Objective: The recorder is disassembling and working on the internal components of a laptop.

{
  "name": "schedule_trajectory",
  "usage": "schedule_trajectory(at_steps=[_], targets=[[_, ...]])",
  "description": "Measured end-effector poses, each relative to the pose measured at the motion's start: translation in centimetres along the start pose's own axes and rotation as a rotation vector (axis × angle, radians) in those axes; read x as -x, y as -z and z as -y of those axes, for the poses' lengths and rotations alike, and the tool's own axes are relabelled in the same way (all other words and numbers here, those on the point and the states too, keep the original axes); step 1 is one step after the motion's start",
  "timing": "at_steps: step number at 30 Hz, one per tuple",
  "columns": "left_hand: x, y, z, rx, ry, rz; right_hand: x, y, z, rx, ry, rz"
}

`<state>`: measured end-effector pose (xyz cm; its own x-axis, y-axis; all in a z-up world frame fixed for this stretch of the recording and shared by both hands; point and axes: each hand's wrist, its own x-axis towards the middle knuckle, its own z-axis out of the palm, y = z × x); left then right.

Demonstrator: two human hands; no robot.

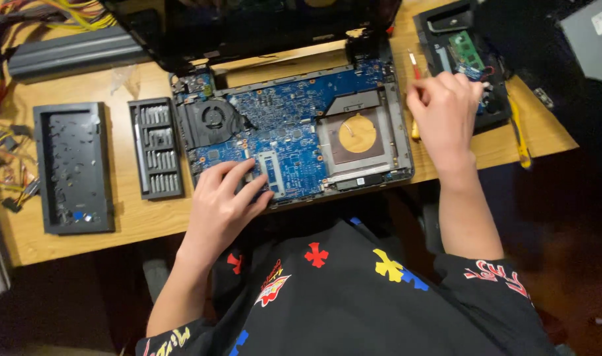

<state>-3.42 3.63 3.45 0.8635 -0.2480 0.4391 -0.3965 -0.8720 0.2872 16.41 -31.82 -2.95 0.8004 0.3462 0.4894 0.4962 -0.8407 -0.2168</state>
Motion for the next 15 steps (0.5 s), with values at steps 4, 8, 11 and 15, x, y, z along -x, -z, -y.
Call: schedule_trajectory(at_steps=[4,8,11,15], targets=[[0.8,0.1,0.6,-0.045,0.024,-0.041,2.0,-1.0,-2.8,0.108,0.16,-0.048],[2.0,1.3,3.2,0.042,0.077,-0.147,3.3,-0.6,-4.1,0.102,0.168,-0.075],[3.4,2.3,5.9,-0.06,0.207,-0.239,4.9,-1.1,-5.6,-0.07,0.052,-0.05],[4.4,3.2,10.3,-0.245,0.407,-0.311,5.4,-1.0,-5.0,-0.26,-0.124,0.004]])
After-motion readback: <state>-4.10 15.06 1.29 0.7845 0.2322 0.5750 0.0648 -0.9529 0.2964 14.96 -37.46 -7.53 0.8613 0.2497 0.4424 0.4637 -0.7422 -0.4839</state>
